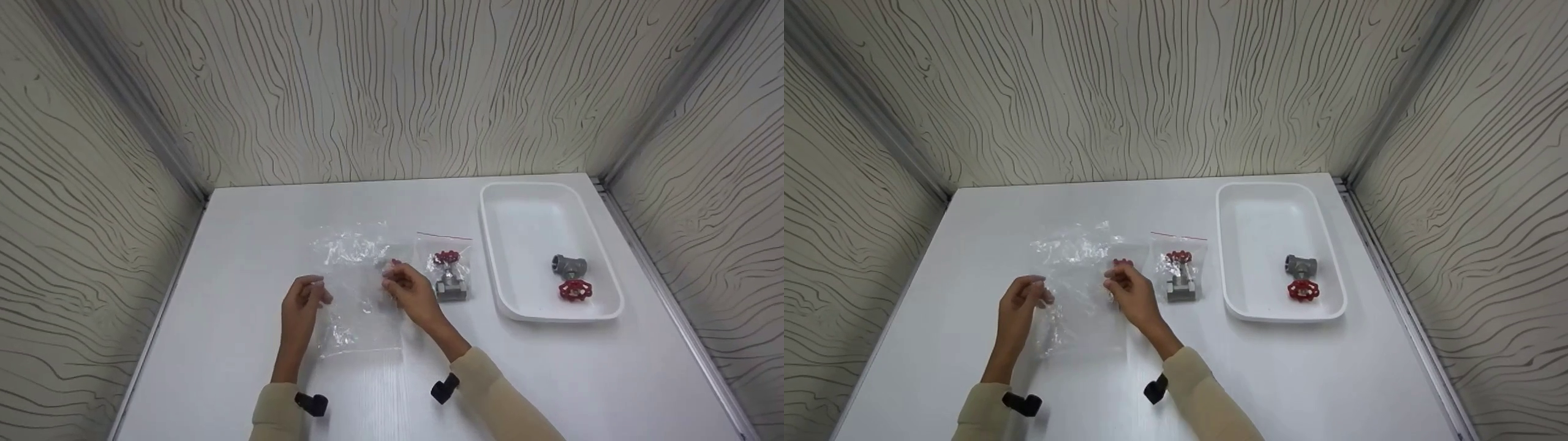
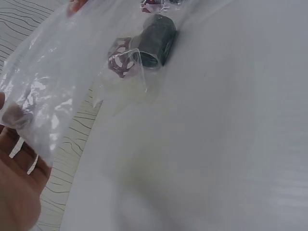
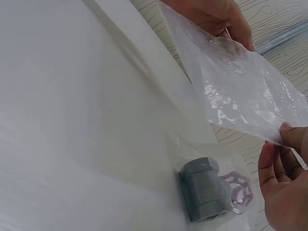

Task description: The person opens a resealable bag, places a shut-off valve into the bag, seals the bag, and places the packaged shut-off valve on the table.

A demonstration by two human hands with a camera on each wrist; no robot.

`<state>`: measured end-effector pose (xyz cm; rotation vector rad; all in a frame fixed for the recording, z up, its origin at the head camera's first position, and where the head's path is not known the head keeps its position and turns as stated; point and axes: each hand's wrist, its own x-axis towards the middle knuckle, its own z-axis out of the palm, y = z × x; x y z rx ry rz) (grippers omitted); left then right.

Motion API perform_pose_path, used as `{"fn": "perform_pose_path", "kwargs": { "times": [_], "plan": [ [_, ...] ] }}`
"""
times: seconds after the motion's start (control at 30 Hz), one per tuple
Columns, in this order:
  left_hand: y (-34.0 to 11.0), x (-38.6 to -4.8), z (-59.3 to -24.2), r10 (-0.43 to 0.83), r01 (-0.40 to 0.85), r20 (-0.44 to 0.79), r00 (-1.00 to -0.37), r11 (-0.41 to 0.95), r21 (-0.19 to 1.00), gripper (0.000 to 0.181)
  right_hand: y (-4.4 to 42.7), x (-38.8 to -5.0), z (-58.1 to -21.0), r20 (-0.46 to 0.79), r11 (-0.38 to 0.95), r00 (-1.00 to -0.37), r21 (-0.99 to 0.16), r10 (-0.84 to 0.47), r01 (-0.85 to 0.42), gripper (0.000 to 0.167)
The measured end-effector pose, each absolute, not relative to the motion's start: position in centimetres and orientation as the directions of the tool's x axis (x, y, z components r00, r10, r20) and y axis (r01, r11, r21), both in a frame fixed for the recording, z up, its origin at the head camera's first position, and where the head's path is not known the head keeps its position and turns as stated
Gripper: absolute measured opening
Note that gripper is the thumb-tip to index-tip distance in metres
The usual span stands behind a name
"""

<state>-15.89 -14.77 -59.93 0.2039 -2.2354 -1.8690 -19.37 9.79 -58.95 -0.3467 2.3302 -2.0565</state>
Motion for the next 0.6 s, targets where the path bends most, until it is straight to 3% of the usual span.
{"fn": "perform_pose_path", "kwargs": {
  "times": [0.27,0.6],
  "plan": [
    [-13.5,-15.9,-59.7,-0.203,0.110,0.145,-0.968,0.175,0.978,0.011,12.0,-18.8,-58.8,0.144,0.104,-0.970,-0.980,-0.197,-0.167,0.016],
    [-11.7,-16.0,-59.2,-0.108,0.171,0.195,-0.975,0.201,0.965,0.020,13.9,-18.4,-57.9,0.144,0.170,-0.982,-0.972,-0.119,-0.163,0.016]
  ]
}}
